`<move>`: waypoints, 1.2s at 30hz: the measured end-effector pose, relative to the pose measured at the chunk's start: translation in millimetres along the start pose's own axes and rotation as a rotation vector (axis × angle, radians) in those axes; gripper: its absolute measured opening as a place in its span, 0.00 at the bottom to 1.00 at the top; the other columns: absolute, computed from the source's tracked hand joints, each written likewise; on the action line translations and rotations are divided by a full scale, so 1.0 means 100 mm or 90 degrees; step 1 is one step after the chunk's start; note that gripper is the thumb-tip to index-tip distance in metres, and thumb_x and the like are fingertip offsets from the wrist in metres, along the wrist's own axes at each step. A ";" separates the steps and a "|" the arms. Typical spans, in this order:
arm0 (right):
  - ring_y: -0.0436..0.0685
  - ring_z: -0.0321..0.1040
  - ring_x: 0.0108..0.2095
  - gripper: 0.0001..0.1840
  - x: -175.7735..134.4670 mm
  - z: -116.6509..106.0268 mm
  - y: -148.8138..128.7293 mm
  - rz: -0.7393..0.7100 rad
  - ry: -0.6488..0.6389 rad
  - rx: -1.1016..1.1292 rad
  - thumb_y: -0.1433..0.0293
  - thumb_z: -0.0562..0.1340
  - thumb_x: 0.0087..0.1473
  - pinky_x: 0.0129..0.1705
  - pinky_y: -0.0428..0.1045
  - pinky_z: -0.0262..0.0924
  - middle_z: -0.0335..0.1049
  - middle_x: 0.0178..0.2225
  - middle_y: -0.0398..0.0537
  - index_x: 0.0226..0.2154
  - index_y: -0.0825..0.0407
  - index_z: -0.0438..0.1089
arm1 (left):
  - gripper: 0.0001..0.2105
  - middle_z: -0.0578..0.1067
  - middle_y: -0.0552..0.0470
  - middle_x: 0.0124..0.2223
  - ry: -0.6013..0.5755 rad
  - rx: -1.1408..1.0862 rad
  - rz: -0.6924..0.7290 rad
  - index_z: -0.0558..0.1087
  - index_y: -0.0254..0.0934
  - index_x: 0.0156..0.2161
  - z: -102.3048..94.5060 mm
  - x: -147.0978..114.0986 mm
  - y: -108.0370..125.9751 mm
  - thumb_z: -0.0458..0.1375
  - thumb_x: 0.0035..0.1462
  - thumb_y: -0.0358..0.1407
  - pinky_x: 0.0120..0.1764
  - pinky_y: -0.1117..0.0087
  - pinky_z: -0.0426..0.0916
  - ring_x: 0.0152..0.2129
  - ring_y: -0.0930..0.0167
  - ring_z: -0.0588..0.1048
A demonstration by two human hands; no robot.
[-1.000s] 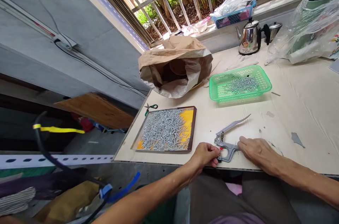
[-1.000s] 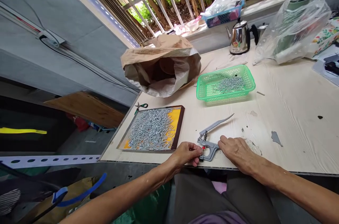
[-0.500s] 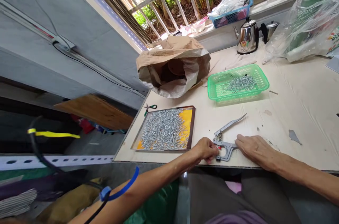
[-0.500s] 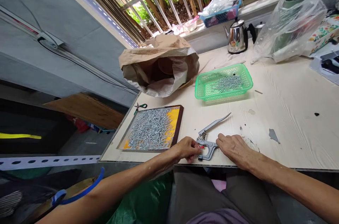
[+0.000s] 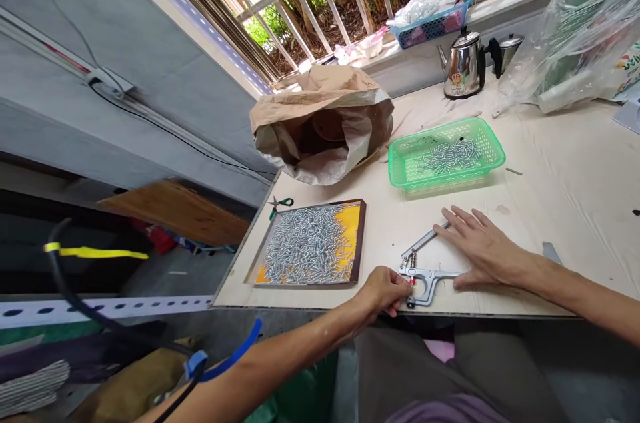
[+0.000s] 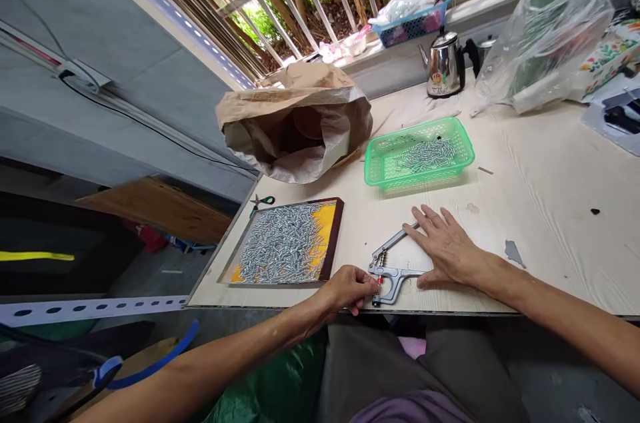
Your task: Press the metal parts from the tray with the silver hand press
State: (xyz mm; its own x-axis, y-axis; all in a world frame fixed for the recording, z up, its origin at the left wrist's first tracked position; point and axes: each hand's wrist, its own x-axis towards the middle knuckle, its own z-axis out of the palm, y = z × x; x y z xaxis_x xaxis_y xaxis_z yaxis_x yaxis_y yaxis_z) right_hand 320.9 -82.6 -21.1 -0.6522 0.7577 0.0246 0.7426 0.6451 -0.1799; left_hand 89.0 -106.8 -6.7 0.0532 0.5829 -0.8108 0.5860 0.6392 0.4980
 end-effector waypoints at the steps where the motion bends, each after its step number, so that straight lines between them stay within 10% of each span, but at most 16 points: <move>1: 0.76 0.45 0.60 0.53 0.03 -0.01 0.03 -0.003 -0.017 -0.007 0.47 0.68 0.35 0.54 0.69 0.44 0.49 0.60 0.71 0.59 0.57 0.54 | 0.13 0.59 0.62 0.09 0.005 0.001 -0.005 0.65 0.34 0.17 0.00 -0.01 0.01 0.62 0.45 0.33 0.12 0.80 0.56 0.06 0.81 0.56; 16: 0.68 0.62 0.45 0.41 0.11 -0.19 -0.06 0.032 -0.089 -0.012 0.51 0.68 0.37 0.53 0.68 0.45 0.69 0.44 0.60 0.49 0.58 0.65 | 0.12 0.58 0.62 0.11 0.022 0.052 -0.012 0.65 0.34 0.19 0.02 -0.02 -0.06 0.58 0.49 0.35 0.15 0.77 0.59 0.10 0.79 0.58; 25: 0.63 0.63 0.42 0.25 0.06 -0.16 -0.11 0.041 -0.082 0.020 0.58 0.69 0.41 0.51 0.61 0.51 0.69 0.38 0.53 0.40 0.55 0.69 | 0.20 0.69 0.42 0.51 0.271 0.525 0.592 0.67 0.35 0.48 0.22 0.03 0.04 0.62 0.51 0.38 0.47 0.59 0.65 0.47 0.60 0.66; 32: 0.63 0.62 0.42 0.37 -0.05 -0.19 -0.10 0.040 -0.085 0.011 0.60 0.73 0.34 0.45 0.57 0.57 0.67 0.42 0.55 0.46 0.58 0.65 | 0.32 0.67 0.40 0.50 0.156 0.662 0.644 0.55 0.32 0.57 0.29 0.25 0.32 0.62 0.51 0.40 0.47 0.57 0.65 0.44 0.59 0.66; 36: 0.60 0.62 0.38 0.26 -0.05 -0.21 -0.08 0.058 -0.072 0.001 0.66 0.71 0.40 0.38 0.52 0.58 0.67 0.39 0.53 0.42 0.57 0.67 | 0.23 0.68 0.45 0.45 0.160 0.637 0.638 0.59 0.35 0.52 0.28 0.22 0.32 0.60 0.53 0.39 0.44 0.59 0.65 0.42 0.61 0.66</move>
State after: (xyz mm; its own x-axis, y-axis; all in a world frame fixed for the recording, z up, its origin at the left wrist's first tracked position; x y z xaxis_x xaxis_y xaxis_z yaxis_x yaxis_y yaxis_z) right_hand 321.3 -89.8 1.3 -0.5950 0.7971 -0.1028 0.7995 0.5738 -0.1779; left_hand 131.3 -87.5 -16.6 0.6965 0.7061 -0.1275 0.7044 -0.6391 0.3088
